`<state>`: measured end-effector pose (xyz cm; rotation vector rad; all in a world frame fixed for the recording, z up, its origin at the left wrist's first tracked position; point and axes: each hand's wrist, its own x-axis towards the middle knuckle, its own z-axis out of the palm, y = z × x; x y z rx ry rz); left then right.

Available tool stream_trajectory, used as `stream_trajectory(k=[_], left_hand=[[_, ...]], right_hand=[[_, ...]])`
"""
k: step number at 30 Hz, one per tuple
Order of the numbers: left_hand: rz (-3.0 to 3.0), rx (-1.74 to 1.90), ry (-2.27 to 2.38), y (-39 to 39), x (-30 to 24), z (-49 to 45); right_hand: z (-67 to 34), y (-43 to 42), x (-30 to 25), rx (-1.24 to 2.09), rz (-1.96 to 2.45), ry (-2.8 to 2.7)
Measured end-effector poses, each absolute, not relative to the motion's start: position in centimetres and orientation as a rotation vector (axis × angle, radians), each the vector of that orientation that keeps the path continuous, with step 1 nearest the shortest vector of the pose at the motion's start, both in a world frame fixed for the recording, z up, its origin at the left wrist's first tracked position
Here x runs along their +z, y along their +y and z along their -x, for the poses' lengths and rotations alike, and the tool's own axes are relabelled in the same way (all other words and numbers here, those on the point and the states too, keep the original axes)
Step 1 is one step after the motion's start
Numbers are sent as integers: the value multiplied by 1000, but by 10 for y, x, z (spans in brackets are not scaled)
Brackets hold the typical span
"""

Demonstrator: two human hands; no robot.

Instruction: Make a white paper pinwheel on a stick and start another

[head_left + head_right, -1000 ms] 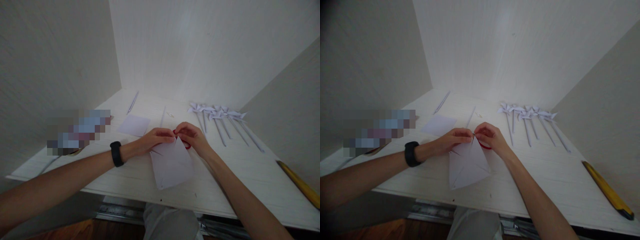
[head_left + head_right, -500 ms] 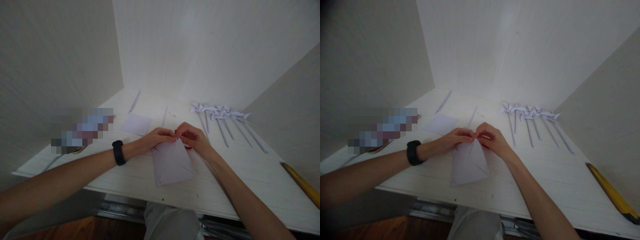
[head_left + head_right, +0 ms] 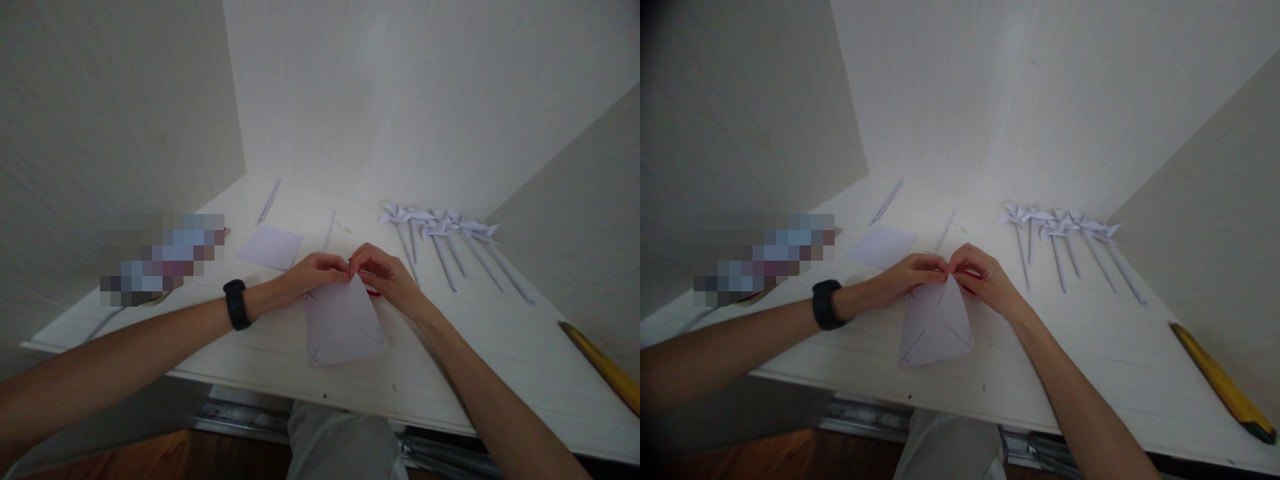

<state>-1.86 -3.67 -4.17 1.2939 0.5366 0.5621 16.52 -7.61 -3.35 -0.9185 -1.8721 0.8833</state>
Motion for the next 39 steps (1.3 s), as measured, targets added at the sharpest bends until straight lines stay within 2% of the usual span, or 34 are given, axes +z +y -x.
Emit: stream_trajectory(k=[16, 39], left_hand=[[-1538, 784, 554, -32, -46, 17], [-1682, 830, 578, -34, -44, 20]], right_hand=[[-161, -78, -31, 651, 1073, -1911], [-158, -80, -34, 631, 1107, -1844]])
